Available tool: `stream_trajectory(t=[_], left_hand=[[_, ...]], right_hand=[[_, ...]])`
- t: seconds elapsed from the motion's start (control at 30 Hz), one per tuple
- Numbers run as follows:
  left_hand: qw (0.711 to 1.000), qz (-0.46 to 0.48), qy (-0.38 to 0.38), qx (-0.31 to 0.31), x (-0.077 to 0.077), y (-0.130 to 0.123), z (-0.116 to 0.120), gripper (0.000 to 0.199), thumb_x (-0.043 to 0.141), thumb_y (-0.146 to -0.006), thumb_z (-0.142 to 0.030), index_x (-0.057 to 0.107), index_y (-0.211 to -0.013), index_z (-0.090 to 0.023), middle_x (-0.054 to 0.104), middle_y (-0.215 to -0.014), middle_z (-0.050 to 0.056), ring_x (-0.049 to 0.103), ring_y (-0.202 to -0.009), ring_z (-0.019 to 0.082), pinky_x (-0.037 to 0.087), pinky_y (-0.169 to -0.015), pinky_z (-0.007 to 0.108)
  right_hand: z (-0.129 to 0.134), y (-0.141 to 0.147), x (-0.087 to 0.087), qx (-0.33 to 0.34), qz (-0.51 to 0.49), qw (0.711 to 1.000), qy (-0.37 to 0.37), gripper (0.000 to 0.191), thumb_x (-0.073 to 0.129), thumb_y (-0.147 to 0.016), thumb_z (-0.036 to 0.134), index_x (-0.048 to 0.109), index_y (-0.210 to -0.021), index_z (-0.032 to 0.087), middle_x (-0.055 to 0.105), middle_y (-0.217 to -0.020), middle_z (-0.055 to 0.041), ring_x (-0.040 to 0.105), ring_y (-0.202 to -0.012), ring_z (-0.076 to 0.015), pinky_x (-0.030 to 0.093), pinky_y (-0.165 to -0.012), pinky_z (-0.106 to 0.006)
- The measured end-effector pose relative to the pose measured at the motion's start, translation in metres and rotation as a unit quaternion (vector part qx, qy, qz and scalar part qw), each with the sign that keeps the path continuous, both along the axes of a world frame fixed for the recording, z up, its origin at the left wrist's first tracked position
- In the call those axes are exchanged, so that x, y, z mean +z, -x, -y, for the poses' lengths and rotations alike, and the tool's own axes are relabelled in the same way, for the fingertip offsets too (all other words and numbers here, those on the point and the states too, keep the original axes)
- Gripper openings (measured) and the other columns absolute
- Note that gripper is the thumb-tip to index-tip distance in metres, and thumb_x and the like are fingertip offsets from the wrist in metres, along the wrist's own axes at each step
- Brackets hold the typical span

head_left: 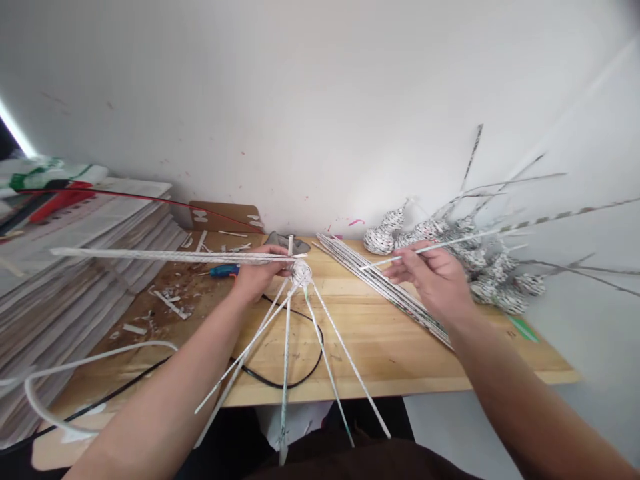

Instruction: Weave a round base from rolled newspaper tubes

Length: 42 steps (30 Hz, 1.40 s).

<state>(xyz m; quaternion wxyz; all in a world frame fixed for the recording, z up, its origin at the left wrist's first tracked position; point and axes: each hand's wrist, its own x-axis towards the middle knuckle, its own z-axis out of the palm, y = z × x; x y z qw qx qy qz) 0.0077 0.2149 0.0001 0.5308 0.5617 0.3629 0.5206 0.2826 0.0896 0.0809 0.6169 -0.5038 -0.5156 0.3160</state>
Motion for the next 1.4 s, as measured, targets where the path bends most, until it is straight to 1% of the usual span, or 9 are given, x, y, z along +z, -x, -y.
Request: stream_trajectory(t=[0.1,0.17,0.3,0.5,0.73,0.97,1.13,1.23,1.4], left_hand=[[1.000,0.010,0.006,0.002,-0.001,0.000,-0.002,0.031,0.081,-0.062,-0.033,0.064,-0.079,-0.014,0.067,-0.074,0.001,0.066,-0.067,0.015,0.058,-0.061,0.026],[1.000,0.012,0.009,0.003,-0.001,0.000,-0.003,0.030,0.081,-0.062,-0.032,0.064,-0.079,-0.014,0.067,-0.073,0.001,0.066,-0.066,0.015,0.058,-0.061,0.026],[1.000,0.010,0.015,0.006,0.001,-0.001,-0.002,0.028,0.081,-0.062,-0.030,0.065,-0.079,-0.014,0.067,-0.073,0.001,0.066,-0.066,0.015,0.058,-0.060,0.026],[1.000,0.005,0.014,0.012,0.003,-0.003,0.000,0.027,0.081,-0.062,-0.030,0.065,-0.078,-0.014,0.067,-0.072,0.001,0.066,-0.065,0.015,0.058,-0.060,0.026],[1.000,-0.001,0.017,0.012,0.004,-0.004,0.000,0.028,0.081,-0.063,-0.031,0.065,-0.078,-0.014,0.066,-0.072,0.001,0.065,-0.065,0.014,0.058,-0.060,0.026],[1.000,-0.002,0.023,0.009,0.002,-0.003,-0.001,0.030,0.081,-0.062,-0.031,0.064,-0.079,-0.014,0.066,-0.073,0.001,0.065,-0.064,0.014,0.058,-0.060,0.027],[1.000,-0.015,0.021,0.014,0.003,-0.004,-0.001,0.031,0.081,-0.062,-0.035,0.064,-0.078,-0.014,0.067,-0.073,0.002,0.066,-0.066,0.016,0.059,-0.062,0.030],[1.000,-0.015,0.020,0.015,0.002,-0.003,-0.001,0.031,0.081,-0.062,-0.035,0.064,-0.078,-0.015,0.067,-0.074,0.002,0.066,-0.066,0.016,0.059,-0.062,0.030],[1.000,-0.019,0.018,0.010,0.001,-0.002,-0.002,0.031,0.080,-0.063,-0.036,0.064,-0.080,-0.015,0.068,-0.075,0.002,0.066,-0.066,0.016,0.059,-0.062,0.030]], right_hand=[[-0.024,0.034,0.000,0.023,-0.010,0.998,-0.049,0.027,0.071,-0.080,0.042,0.062,-0.086,0.018,0.067,-0.070,-0.0011,0.069,-0.057,-0.0156,0.057,-0.049,-0.025],[-0.035,0.051,-0.001,0.039,0.000,0.997,-0.072,0.027,0.069,-0.081,0.042,0.060,-0.085,0.017,0.066,-0.070,-0.0007,0.069,-0.057,-0.0152,0.055,-0.046,-0.023],[-0.048,0.069,-0.009,0.057,0.019,0.994,-0.096,0.024,0.065,-0.085,0.041,0.057,-0.085,0.018,0.066,-0.071,0.0000,0.069,-0.059,-0.0138,0.052,-0.044,-0.020],[-0.056,0.074,-0.019,0.061,0.038,0.991,-0.112,0.021,0.062,-0.088,0.040,0.058,-0.088,0.019,0.067,-0.074,-0.0005,0.069,-0.061,-0.0138,0.052,-0.046,-0.020],[-0.059,0.076,-0.028,0.057,0.046,0.990,-0.123,0.020,0.062,-0.088,0.039,0.059,-0.088,0.019,0.067,-0.074,-0.0009,0.069,-0.063,-0.0137,0.053,-0.048,-0.021],[-0.057,0.078,-0.027,0.052,0.043,0.989,-0.128,0.021,0.061,-0.089,0.039,0.060,-0.089,0.019,0.067,-0.074,-0.0011,0.068,-0.063,-0.0127,0.053,-0.050,-0.021],[-0.058,0.079,-0.027,0.049,0.047,0.992,-0.110,0.022,0.060,-0.089,0.041,0.059,-0.089,0.019,0.067,-0.075,-0.0014,0.068,-0.064,-0.0129,0.053,-0.051,-0.021],[-0.057,0.079,-0.029,0.056,0.043,0.992,-0.108,0.020,0.060,-0.089,0.039,0.058,-0.089,0.019,0.067,-0.075,-0.0012,0.068,-0.065,-0.0132,0.053,-0.051,-0.021],[-0.056,0.079,-0.030,0.054,0.066,0.991,-0.107,0.021,0.059,-0.090,0.040,0.059,-0.088,0.019,0.068,-0.074,-0.0018,0.069,-0.065,-0.0137,0.053,-0.051,-0.022]])
